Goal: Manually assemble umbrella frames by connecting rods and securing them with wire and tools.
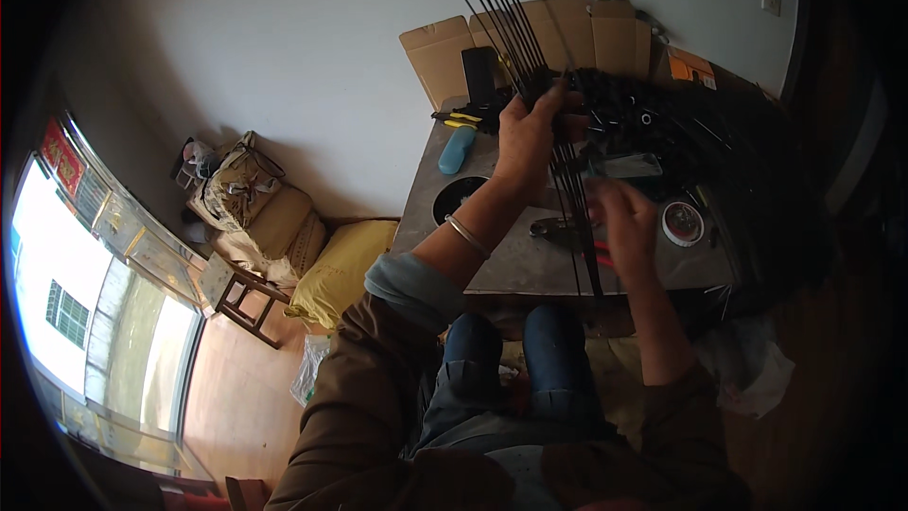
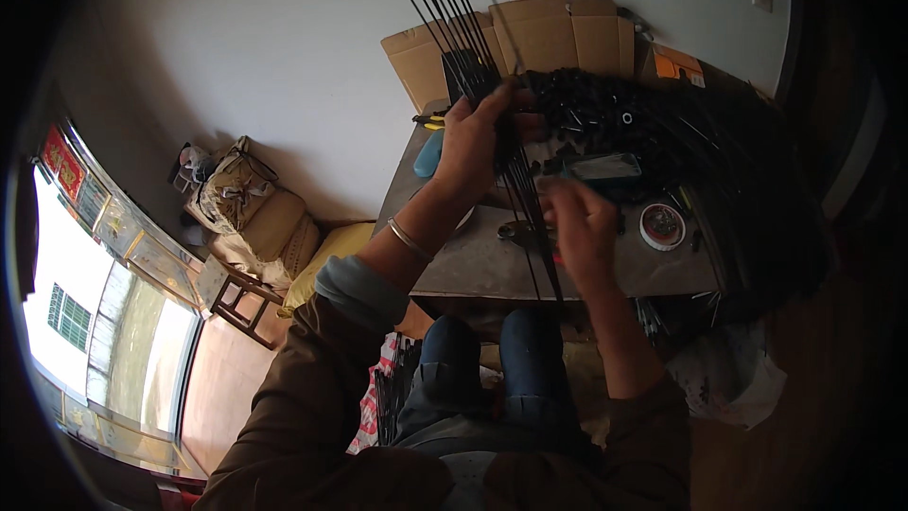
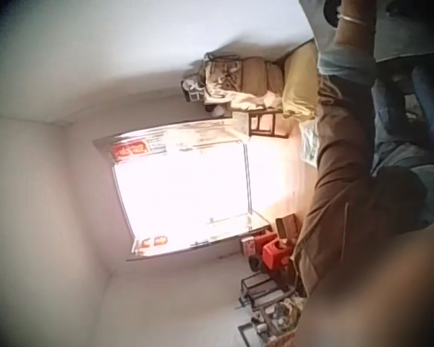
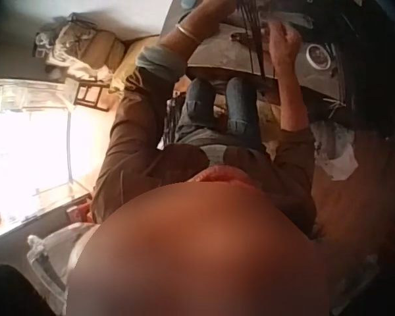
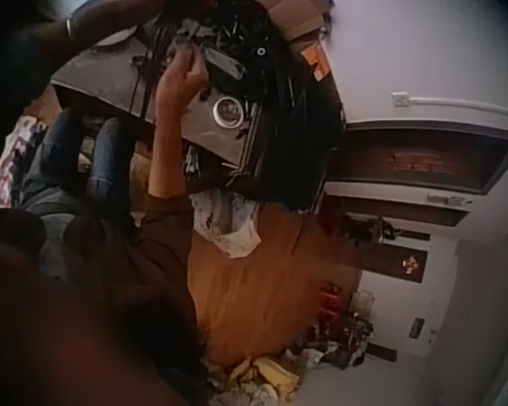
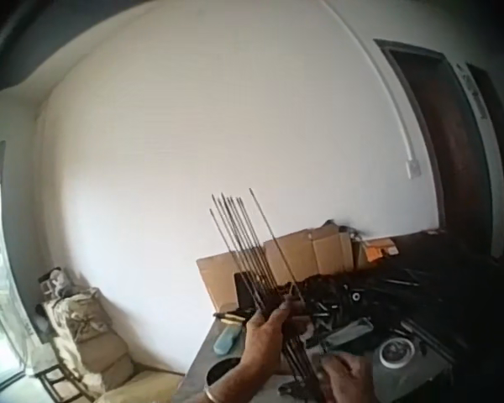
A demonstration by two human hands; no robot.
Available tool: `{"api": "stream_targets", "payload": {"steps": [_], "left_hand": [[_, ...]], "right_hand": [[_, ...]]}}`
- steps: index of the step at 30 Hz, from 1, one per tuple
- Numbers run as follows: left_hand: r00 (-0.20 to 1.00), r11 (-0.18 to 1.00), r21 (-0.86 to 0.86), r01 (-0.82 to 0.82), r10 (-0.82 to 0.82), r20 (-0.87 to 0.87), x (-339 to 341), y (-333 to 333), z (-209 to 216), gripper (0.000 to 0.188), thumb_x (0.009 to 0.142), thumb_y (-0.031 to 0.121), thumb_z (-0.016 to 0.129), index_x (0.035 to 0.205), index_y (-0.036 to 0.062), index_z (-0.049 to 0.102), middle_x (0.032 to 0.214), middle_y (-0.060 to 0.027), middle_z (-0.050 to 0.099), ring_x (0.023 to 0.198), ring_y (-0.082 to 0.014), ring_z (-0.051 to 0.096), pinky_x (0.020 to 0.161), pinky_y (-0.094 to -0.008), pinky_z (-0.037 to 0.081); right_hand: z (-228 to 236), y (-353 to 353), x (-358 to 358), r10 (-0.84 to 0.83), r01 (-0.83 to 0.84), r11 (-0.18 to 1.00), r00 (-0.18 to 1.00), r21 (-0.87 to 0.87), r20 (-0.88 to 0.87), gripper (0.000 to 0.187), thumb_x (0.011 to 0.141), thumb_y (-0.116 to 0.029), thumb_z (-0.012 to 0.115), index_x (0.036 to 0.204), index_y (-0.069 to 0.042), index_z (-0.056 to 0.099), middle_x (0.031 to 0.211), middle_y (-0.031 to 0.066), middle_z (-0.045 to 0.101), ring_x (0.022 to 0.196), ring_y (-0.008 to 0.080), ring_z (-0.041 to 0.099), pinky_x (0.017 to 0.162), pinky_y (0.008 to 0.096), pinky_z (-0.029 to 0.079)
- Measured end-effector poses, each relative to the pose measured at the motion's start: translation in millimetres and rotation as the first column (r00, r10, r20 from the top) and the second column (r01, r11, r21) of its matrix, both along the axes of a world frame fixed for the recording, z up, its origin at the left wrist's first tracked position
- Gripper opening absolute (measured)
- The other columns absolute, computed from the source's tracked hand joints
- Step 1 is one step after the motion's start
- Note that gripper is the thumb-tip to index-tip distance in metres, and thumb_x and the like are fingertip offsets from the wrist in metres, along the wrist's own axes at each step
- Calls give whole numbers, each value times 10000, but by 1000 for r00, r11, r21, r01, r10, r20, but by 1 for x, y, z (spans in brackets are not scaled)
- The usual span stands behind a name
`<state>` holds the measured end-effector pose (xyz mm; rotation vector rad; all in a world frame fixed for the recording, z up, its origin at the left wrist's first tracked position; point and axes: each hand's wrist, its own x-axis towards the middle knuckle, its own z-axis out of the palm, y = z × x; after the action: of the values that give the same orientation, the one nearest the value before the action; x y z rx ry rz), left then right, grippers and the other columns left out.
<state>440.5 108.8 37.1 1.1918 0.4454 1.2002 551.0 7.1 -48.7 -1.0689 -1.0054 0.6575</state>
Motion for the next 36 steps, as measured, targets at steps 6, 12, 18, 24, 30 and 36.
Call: {"api": "stream_targets", "payload": {"steps": [6, 12, 18, 24, 30, 36], "left_hand": [[948, 933, -173, 316, -306, 86, -17, 5, -1, 298, 983, 154, 456, 1242, 6, 463, 1079, -141, 612, 883, -272, 653, 777, -413, 546], [946, 936, -156, 316, -298, 126, -20, 1, -1, 314, 978, 91, 444, 1281, 17, 409, 1079, -149, 608, 967, -298, 641, 839, -436, 541], [940, 929, -152, 337, -321, 118, -26, 3, -3, 324, 970, 75, 458, 1286, 25, 403, 1093, -160, 607, 998, -313, 635, 866, -445, 540], [916, 900, -184, 396, -373, 150, -32, 14, -8, 254, 987, 108, 431, 1211, -3, 470, 1049, -149, 626, 967, -303, 648, 851, -444, 547], [916, 898, -212, 384, -400, -34, -47, -13, 4, 255, 969, 69, 437, 1199, -24, 497, 1085, -161, 644, 996, -315, 648, 851, -431, 550], [857, 835, -218, 505, -514, 15, -64, -21, 3, 248, 958, 51, 432, 1169, -37, 532, 1074, -181, 650, 1004, -328, 646, 856, -425, 549]], "right_hand": [[38, 5, 94, -365, 386, 918, 912, -96, 186, 257, 934, -324, 533, 967, -104, 662, 671, -6, 575, 502, 32, 452, 477, 190, 375], [5, 55, 238, -390, 765, 643, 321, 7, 863, 226, 926, -236, 526, 1017, -84, 666, 864, 135, 669, 839, 375, 631, 716, 465, 484], [-37, 63, 239, -322, 810, 561, 27, 168, 946, 298, 902, -224, 567, 1149, -64, 613, 1023, 149, 659, 960, 344, 625, 839, 468, 487], [18, 71, 118, 59, 38, 972, 916, -231, 398, 311, 908, -202, 572, 1153, -13, 607, 979, 78, 675, 902, 156, 634, 787, 285, 498], [47, 56, 31, 458, -498, 863, 840, 80, 290, 347, 921, -79, 556, 1267, -43, 546, 1125, 75, 635, 1009, 129, 603, 862, 270, 475], [32, 54, 18, 598, -610, 787, 791, 89, 129, 407, 922, -162, 589, 1306, -55, 508, 1043, 13, 601, 1003, 110, 562, 869, 261, 466]]}}
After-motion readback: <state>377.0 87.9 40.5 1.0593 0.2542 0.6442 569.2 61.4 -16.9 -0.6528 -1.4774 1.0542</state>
